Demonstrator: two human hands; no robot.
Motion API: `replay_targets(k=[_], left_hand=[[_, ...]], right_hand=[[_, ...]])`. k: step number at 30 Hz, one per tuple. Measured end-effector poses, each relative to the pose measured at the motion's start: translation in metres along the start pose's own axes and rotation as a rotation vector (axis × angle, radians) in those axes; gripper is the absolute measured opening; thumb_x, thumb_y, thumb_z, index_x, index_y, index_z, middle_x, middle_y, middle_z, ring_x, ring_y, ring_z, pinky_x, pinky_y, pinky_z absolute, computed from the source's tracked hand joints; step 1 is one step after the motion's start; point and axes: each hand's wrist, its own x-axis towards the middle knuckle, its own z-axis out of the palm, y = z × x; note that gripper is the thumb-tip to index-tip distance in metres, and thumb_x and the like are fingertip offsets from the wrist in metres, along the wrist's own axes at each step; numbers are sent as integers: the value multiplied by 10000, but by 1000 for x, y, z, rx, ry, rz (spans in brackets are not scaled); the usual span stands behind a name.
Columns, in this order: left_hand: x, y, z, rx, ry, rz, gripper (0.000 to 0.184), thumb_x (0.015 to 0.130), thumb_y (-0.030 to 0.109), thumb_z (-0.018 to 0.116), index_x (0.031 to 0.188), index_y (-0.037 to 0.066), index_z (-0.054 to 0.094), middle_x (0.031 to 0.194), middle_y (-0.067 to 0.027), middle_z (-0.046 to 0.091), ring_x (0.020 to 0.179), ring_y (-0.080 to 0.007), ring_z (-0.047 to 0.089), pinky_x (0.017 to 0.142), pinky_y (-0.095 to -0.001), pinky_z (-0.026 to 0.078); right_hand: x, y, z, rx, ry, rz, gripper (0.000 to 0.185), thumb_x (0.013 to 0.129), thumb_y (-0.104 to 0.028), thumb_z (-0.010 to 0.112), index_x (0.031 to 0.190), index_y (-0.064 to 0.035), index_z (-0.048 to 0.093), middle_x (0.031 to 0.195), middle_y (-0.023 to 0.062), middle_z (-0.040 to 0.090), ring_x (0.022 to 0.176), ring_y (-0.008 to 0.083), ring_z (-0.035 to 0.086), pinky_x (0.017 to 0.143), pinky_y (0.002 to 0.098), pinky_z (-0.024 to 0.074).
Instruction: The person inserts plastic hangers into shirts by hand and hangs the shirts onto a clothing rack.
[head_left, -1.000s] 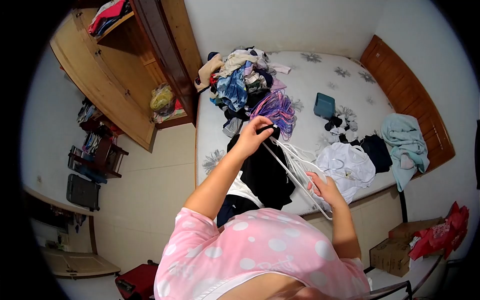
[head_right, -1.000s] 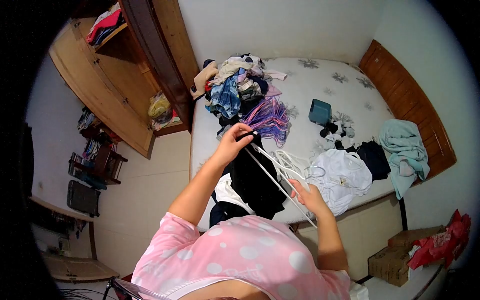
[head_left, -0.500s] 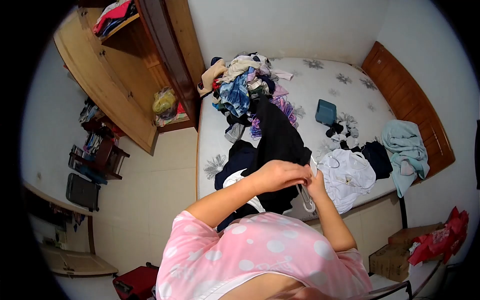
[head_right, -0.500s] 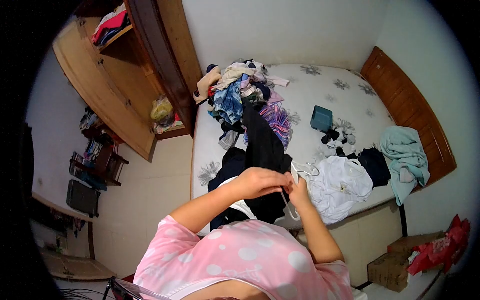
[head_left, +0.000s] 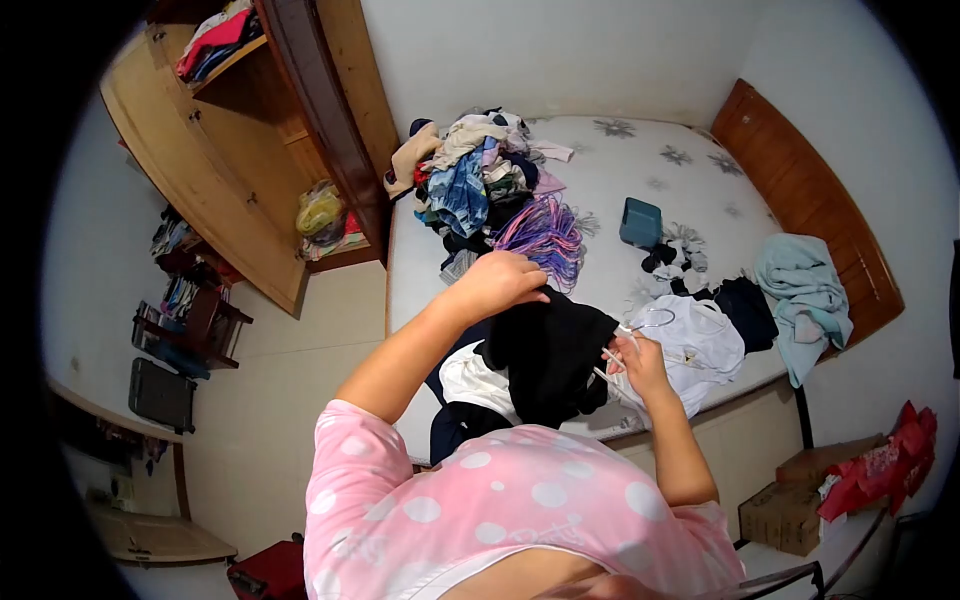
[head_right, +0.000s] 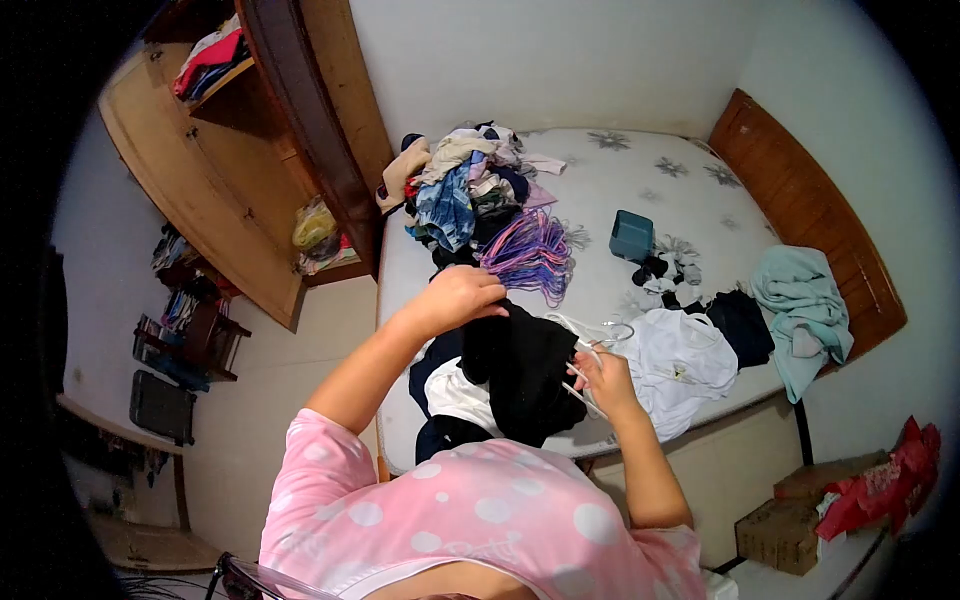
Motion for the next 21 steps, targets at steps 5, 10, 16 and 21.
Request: replay_targets(k=[5,10,16,21], left_hand=[[11,31,13,-74,11,111,263,748,314,686,776,78,572,705,-67,573,714,-267,602,613,-374,476],[15,44,11,-2,72,11,303,758,352,674,757,72,559,732,-62,576,713,-258,598,629,-365,479],[16,53,14,-13,156,-48,344,770,385,663,784,68,530,735,-76,578,720,-270,599,617,-373,478],[19,57,11,-56,83,-229,380,819,425,620,788,63,511,710,-136,584,685,-333,597,569,-427,465]], right_hand=[[7,-12,-1,-184,-54,-19,372,954,-317,511,915,39,613,656,87,612,526,129,587,496,265,470],[22,-24,4,-247,-18,-13,341,932,-289,548,797,20,594,607,74,586,475,140,567,462,281,456],[32,-38,11,-306,-83,-24,357,931,-332,538,800,-3,579,580,87,556,523,216,580,529,356,442],[40,-46,15,-534,81,-305,270,919,-262,550,853,-1,570,676,120,579,640,323,568,603,390,445]])
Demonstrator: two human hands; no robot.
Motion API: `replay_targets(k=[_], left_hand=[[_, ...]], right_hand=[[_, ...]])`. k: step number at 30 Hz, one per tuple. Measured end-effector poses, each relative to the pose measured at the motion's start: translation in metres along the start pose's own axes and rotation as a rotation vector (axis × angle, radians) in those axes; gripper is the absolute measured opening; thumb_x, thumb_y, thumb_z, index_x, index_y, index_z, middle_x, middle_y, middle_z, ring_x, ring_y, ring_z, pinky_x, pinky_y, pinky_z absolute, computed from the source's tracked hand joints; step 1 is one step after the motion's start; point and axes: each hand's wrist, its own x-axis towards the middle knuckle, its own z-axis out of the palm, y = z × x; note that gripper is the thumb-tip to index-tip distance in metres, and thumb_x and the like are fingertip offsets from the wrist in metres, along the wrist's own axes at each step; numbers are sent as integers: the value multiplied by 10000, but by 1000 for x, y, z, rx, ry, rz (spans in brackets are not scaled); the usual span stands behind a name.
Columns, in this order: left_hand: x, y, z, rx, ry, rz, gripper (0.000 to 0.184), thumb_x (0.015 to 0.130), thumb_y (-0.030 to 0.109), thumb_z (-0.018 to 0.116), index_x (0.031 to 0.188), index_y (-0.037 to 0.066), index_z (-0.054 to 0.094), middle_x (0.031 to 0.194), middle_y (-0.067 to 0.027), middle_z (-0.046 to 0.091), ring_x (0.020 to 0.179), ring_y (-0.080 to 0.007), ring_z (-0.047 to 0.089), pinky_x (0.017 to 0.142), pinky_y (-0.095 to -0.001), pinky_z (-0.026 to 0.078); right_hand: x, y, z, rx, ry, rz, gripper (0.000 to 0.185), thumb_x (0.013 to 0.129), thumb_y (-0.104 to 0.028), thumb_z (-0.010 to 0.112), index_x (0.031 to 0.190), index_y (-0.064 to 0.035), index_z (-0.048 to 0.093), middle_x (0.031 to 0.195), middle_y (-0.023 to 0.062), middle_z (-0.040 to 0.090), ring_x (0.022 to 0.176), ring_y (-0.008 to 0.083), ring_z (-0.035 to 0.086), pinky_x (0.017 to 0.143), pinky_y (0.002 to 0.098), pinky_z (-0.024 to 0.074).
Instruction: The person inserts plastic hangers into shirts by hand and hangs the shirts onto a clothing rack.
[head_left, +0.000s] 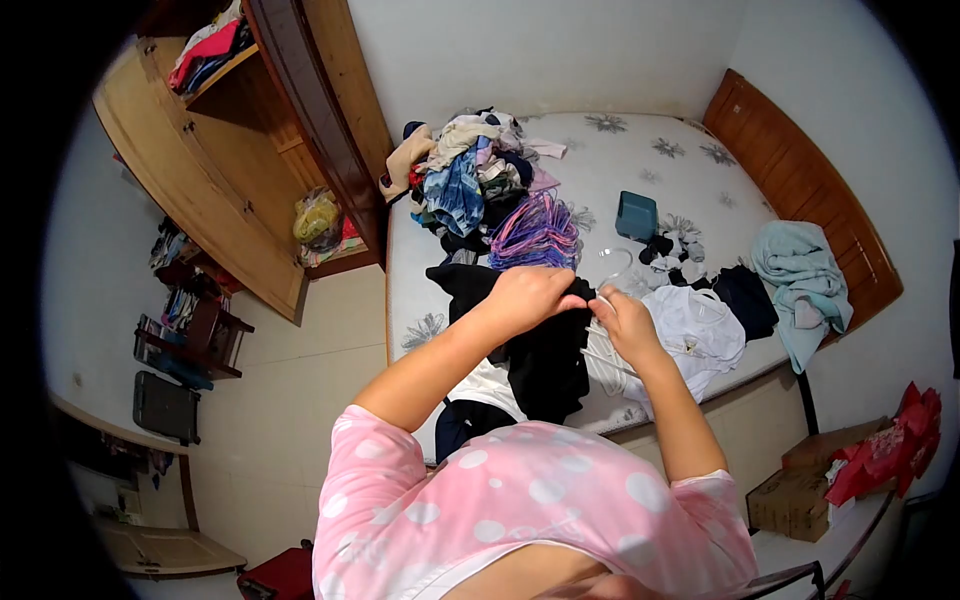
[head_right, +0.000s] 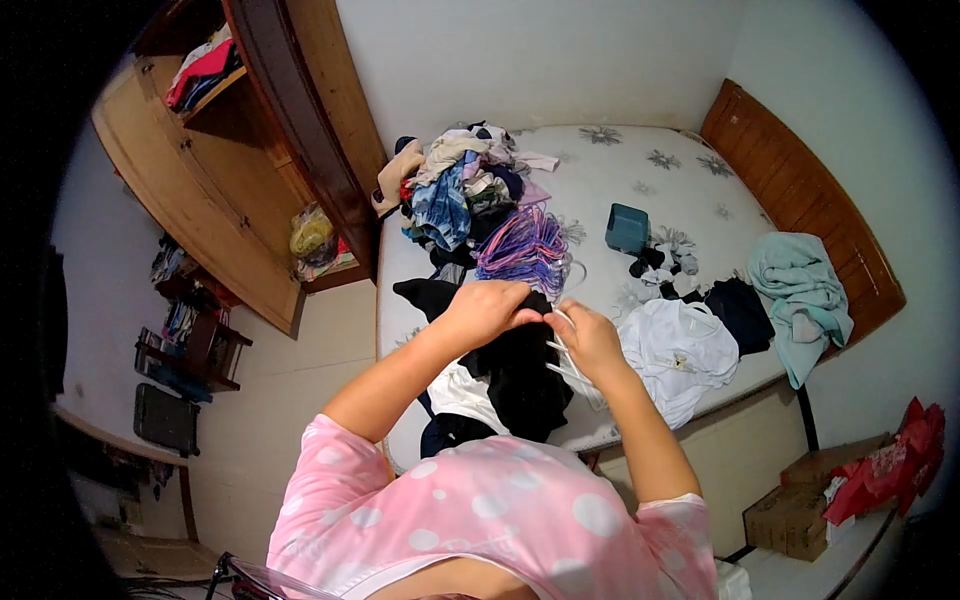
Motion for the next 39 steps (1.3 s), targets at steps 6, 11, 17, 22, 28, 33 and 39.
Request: replay_targets(k=[6,11,17,22,28,33,39], left_hand=[[-1,-38,-16,14,174,-292,348,853,367,610,815,33,519,764,-179,593,729,-397,573,605,-451,448],[-6,-55,-37,-89,379,-446,374,888,372,583,826,11,508,734,-220,573,719,-431,552,598,-458,422],[-12,-70,-36,-146,424,-466,395,898,382,572,842,-4,509,743,-225,572,706,-429,546,593,-443,421],[-7,-53,-39,-159,395,-446,394,900,375,573,837,-8,505,721,-218,555,674,-419,530,577,-427,413],[-10,-40,-46,-163,399,-413,393,892,372,584,816,-1,485,687,-204,532,638,-405,512,556,-411,401],[-17,-28,-55,-213,366,-442,370,888,354,592,833,2,494,707,-202,532,657,-399,515,573,-403,409],[-38,-47,-57,-232,402,-506,354,898,336,585,900,-14,530,787,-211,564,720,-393,539,629,-385,430]], right_hand=[[-15,-12,-16,31,451,-286,44,871,-34,561,846,1,551,766,129,576,681,287,567,621,364,453],[-54,28,13,171,231,14,58,890,-65,548,878,-16,576,766,114,589,654,252,579,600,327,462],[-69,47,33,184,135,179,98,886,-86,555,926,-16,610,811,114,605,723,268,602,667,319,477],[-41,36,43,74,151,-75,124,848,-63,589,957,-42,645,974,115,585,906,282,575,781,354,470],[-22,46,68,-82,129,-40,194,849,-131,600,1027,-101,672,1222,128,520,1106,334,483,947,412,400],[-16,56,81,-205,50,30,192,790,-124,630,976,-122,676,1184,77,547,1105,298,494,924,409,413],[-17,98,59,-57,109,164,258,708,10,590,940,-80,661,1040,103,595,898,342,588,783,402,489]])
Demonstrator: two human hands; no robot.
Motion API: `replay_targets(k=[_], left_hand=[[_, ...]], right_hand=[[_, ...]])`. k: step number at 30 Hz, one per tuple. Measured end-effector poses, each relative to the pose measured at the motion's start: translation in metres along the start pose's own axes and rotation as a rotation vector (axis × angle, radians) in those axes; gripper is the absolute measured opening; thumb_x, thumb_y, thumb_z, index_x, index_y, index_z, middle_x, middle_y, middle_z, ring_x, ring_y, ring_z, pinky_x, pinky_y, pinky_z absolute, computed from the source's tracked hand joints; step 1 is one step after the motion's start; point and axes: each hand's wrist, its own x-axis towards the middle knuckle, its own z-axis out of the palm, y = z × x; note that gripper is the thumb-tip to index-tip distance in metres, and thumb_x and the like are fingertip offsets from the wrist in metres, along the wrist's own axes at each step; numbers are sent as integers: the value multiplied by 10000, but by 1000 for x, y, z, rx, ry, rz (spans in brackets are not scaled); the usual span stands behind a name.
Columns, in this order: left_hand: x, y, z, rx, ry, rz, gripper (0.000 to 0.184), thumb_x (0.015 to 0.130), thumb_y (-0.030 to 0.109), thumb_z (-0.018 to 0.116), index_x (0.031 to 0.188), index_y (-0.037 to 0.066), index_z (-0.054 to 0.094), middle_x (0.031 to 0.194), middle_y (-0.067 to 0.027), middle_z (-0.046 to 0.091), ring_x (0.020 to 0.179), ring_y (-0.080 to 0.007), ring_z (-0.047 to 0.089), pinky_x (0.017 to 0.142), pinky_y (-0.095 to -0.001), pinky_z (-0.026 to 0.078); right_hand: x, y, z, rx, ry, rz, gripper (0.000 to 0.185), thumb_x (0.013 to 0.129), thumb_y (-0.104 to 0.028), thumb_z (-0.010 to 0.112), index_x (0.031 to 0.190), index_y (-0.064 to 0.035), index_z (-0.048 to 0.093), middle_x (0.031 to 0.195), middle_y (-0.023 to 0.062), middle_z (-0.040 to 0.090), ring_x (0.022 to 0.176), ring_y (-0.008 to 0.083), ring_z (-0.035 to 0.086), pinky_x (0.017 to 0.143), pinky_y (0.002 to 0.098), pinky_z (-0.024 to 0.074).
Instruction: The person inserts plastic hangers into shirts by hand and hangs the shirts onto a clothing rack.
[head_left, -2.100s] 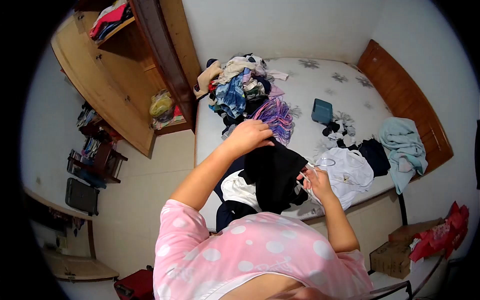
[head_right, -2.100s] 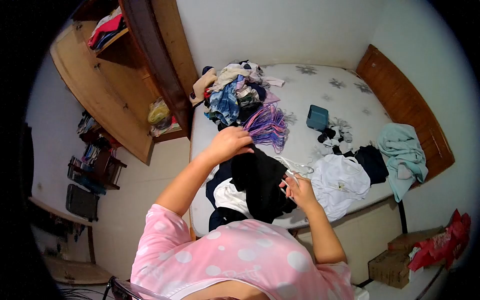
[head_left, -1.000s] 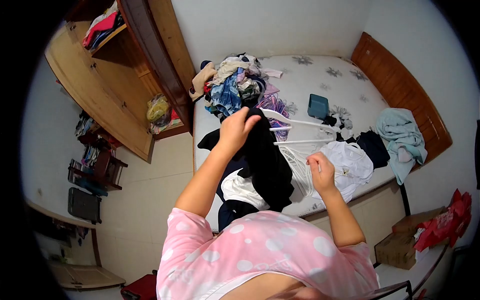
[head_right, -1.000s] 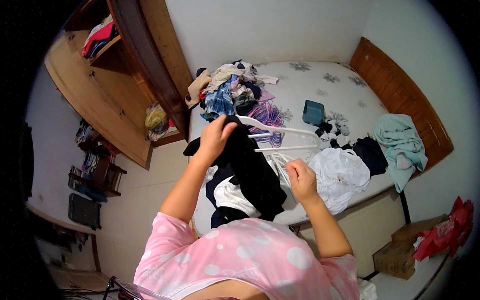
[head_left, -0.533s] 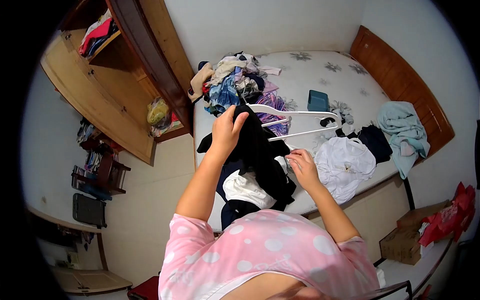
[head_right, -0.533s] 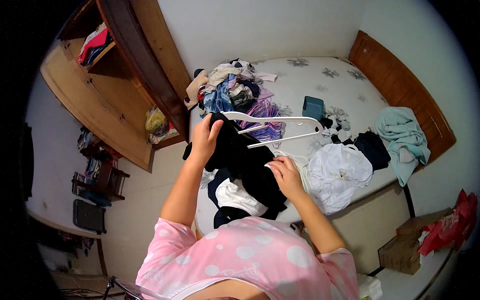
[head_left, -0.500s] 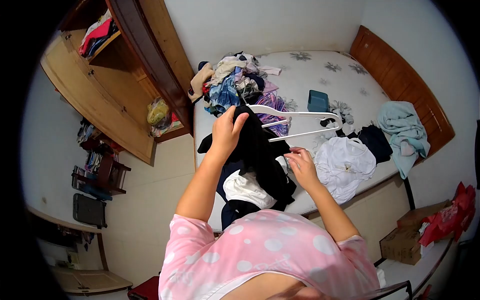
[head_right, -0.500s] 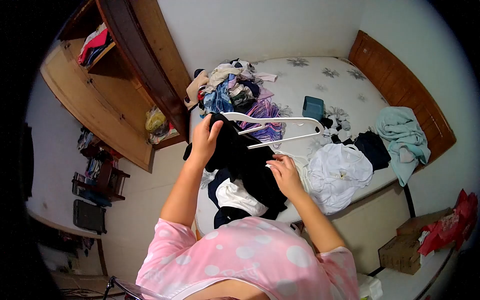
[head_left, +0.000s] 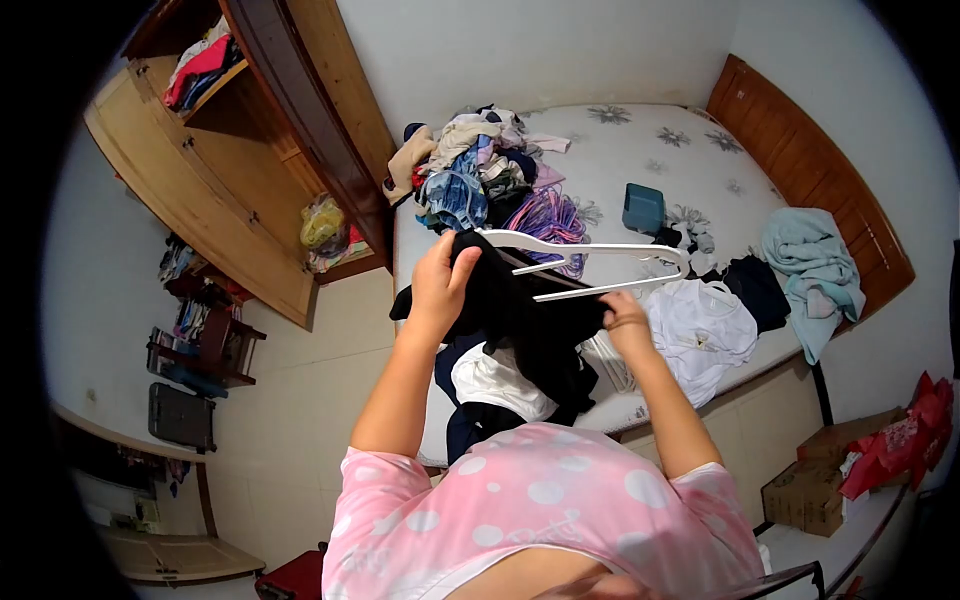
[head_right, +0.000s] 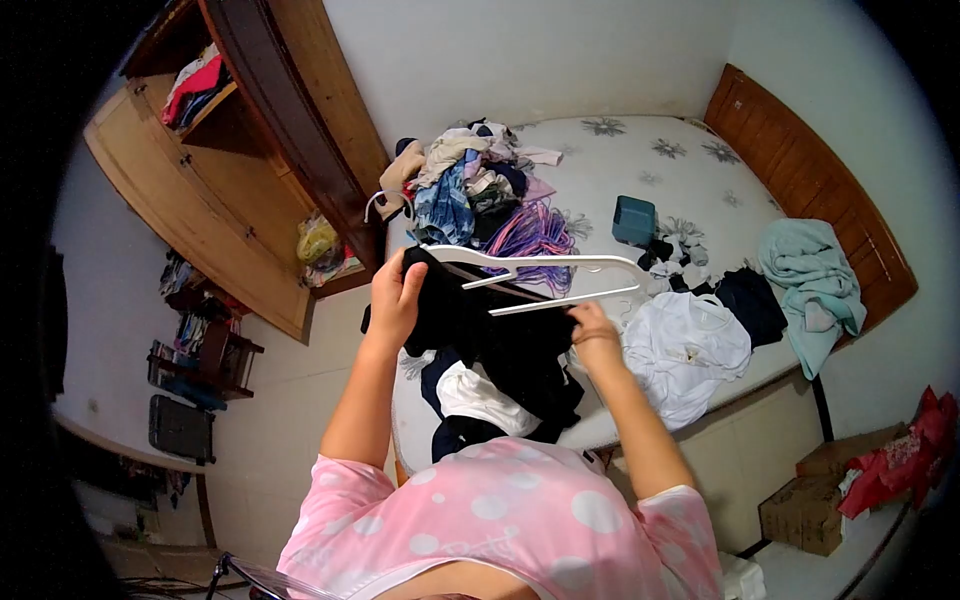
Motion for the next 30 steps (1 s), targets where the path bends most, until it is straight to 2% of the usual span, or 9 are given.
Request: replay_targets(k=[2,4,7,8,10,12,14,25,30], left_hand=[[-2,-14,2,2,66,40,344,906,328,577,909,-14,536,792,-203,570,716,-385,539,635,-379,432],[0,0,-6,-42,29,19,344,912,325,569,899,-18,538,778,-206,570,710,-380,544,637,-384,431],[1,-7,-8,-34,6,-8,346,902,324,581,883,-17,529,755,-213,561,687,-388,522,624,-393,422],[0,-11,-6,-6,9,7,343,897,322,587,869,-14,523,747,-209,556,681,-388,516,616,-394,419],[1,-17,-4,47,14,38,340,887,318,599,840,-8,512,732,-200,546,670,-388,504,601,-395,412],[1,-9,-6,97,-37,28,362,872,328,615,809,-9,497,720,-191,540,673,-391,509,590,-400,407],[2,-2,-8,133,-56,45,383,854,339,631,781,-7,485,710,-180,535,674,-390,516,582,-406,405],[-7,12,0,279,-12,351,393,788,368,679,730,34,479,671,-123,518,634,-328,535,545,-401,417],[-10,15,-1,250,-65,268,358,807,339,660,771,19,503,697,-161,524,682,-365,535,592,-423,412]], right_hand=[[13,-1,-34,-24,151,-145,304,712,40,544,983,-46,651,1032,130,591,862,336,596,771,373,489],[24,-29,-80,192,131,2,341,711,63,512,1018,-14,640,1038,126,589,882,281,604,773,324,475],[27,-62,-123,293,-66,-14,361,711,65,480,1043,27,617,1044,96,574,909,186,587,790,258,457],[27,-45,-121,239,-159,-166,388,697,81,465,1052,29,614,1051,78,557,827,153,576,713,247,465],[25,-73,-139,375,-365,233,424,675,93,462,1064,23,616,1080,56,537,766,132,563,630,247,467],[33,-83,-158,429,-284,237,470,657,82,468,1101,18,607,1163,45,509,757,121,560,552,209,445],[37,-93,-167,457,-194,201,517,629,83,453,1118,17,607,1087,30,527,590,53,455,462,184,359],[42,-136,-153,432,-367,213,566,636,84,468,1190,22,563,1233,38,443,581,65,463,486,201,377],[43,-137,-130,316,-443,34,560,658,57,506,1212,-6,560,1184,36,456,682,69,476,563,205,406]])
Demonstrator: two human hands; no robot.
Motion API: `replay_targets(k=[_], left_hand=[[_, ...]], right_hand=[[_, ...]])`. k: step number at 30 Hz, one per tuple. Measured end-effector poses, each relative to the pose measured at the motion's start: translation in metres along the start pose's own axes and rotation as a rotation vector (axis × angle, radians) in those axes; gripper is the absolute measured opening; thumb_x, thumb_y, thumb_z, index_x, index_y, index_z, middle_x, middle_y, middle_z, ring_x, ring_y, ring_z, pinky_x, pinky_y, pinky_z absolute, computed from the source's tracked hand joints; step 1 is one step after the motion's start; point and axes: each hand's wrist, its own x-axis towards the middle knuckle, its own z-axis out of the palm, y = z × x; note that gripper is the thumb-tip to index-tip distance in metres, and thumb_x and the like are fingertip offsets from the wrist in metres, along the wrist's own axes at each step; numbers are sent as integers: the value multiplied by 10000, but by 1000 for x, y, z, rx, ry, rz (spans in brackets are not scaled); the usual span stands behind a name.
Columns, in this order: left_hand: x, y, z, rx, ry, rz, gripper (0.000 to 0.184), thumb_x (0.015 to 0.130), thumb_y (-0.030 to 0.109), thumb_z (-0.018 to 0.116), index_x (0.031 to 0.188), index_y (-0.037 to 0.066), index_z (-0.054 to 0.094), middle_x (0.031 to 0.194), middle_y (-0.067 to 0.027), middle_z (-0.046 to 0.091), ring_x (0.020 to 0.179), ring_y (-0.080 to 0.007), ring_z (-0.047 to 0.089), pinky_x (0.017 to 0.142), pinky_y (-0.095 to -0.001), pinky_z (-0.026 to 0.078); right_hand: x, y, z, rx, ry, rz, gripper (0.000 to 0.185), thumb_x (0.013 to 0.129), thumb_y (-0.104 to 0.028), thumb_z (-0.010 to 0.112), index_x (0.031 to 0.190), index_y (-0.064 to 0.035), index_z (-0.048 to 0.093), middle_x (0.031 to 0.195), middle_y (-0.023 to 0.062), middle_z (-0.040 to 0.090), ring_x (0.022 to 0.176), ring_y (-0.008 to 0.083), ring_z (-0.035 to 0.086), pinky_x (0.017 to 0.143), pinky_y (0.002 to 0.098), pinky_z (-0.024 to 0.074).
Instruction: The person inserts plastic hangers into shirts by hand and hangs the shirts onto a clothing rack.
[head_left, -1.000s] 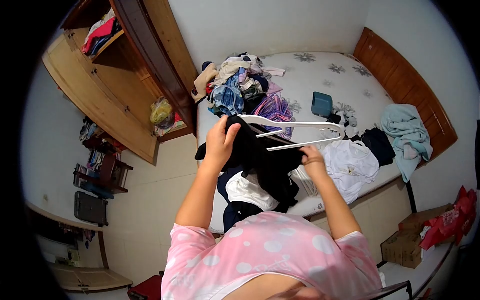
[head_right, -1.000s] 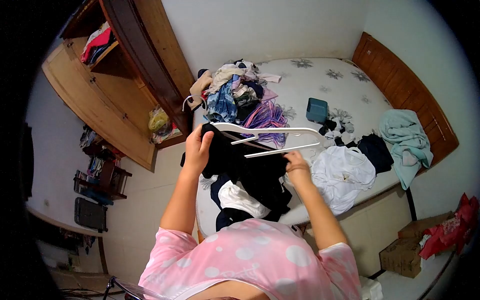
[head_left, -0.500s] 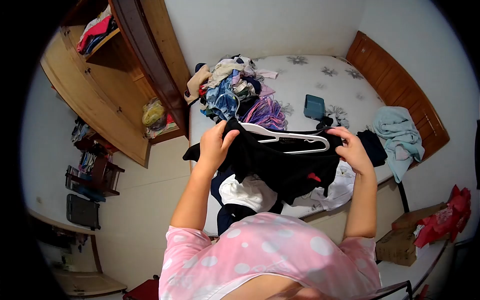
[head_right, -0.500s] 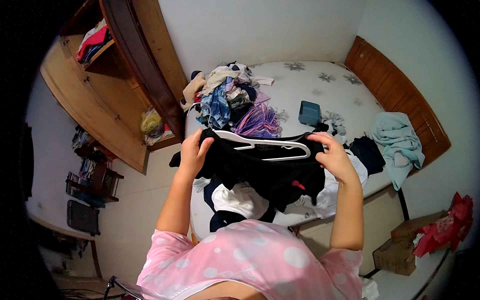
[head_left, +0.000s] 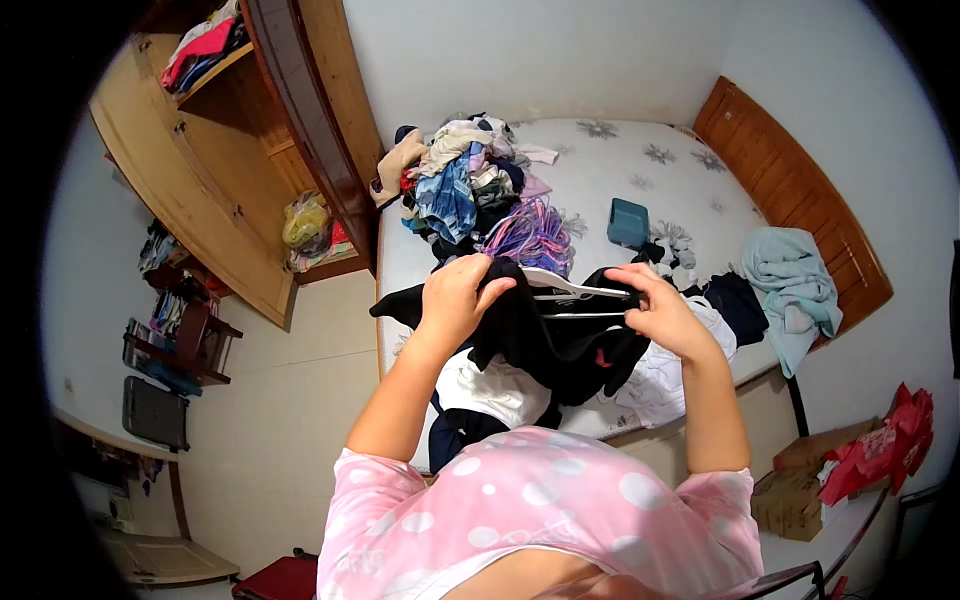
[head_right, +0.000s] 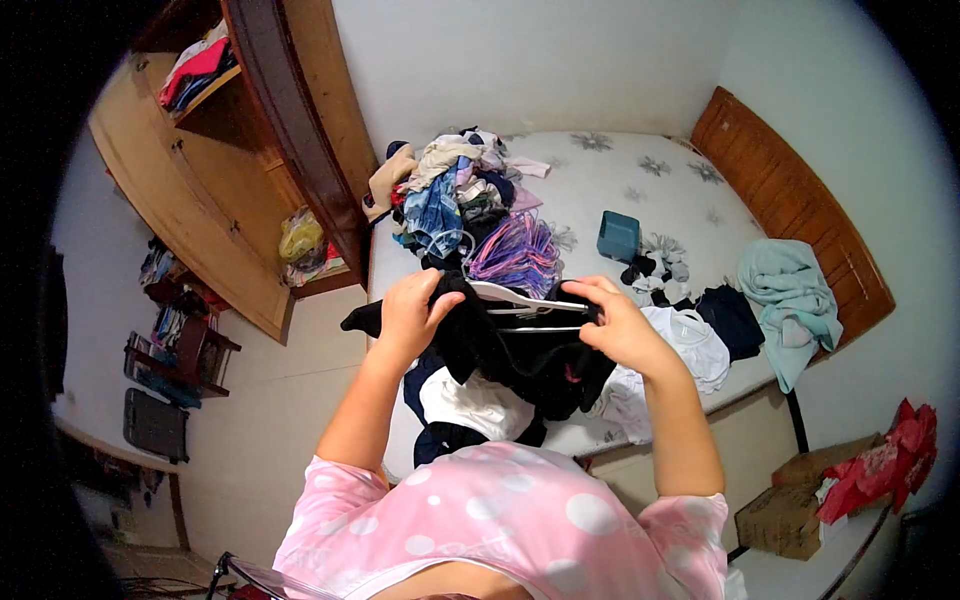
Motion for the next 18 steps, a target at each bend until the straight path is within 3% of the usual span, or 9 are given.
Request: replay_targets(k=[1,5,8,9,12,13,16,18], left_hand=[[0,-1,0,-3,0,-15,355,810,337,657,775,19,505,701,-161,527,685,-365,536,595,-422,413],[-1,-7,4,-8,92,9,363,802,340,674,758,25,499,690,-137,532,656,-340,544,563,-401,428],[-3,-11,5,-16,90,-32,358,806,339,670,778,19,513,711,-145,548,678,-349,553,576,-405,433],[-3,-12,4,-23,90,-47,357,808,340,668,779,19,514,713,-146,549,681,-351,554,578,-407,433],[-4,-13,3,-46,92,-80,357,815,344,660,783,19,516,717,-148,552,685,-356,554,583,-412,432],[-4,-14,3,-56,94,-84,356,816,346,657,783,21,517,716,-148,553,685,-356,554,583,-412,431],[-5,-16,7,-77,66,-86,356,820,353,652,784,24,521,716,-149,554,683,-356,555,585,-413,429],[-4,-17,11,-72,50,-79,355,822,356,649,785,26,523,715,-150,555,682,-356,555,585,-414,428]], right_hand=[[1,3,2,-86,-24,-115,516,718,36,538,1232,-10,550,1173,32,452,731,73,478,606,211,421],[-3,-8,7,227,-78,42,465,872,-19,484,1336,-35,456,1221,64,531,702,76,512,631,224,457],[-6,-7,5,272,97,61,477,883,-40,467,1359,-44,424,1218,73,570,698,69,532,634,225,470],[-8,-12,4,167,217,60,428,876,-58,517,1302,-47,493,1164,81,596,781,119,575,657,252,485],[-9,-2,-6,-639,429,-316,336,875,-137,579,1200,-53,577,1086,96,604,869,242,589,750,339,471],[-9,-4,-4,-690,482,-361,276,847,-185,620,1092,-58,630,1027,110,602,956,309,554,809,387,436],[-7,26,-4,-720,334,-409,239,840,-195,632,1025,-44,629,973,112,615,916,312,565,789,389,435],[-5,34,-2,-648,249,-317,189,851,-201,620,894,-19,595,852,135,598,849,335,559,752,401,426]])
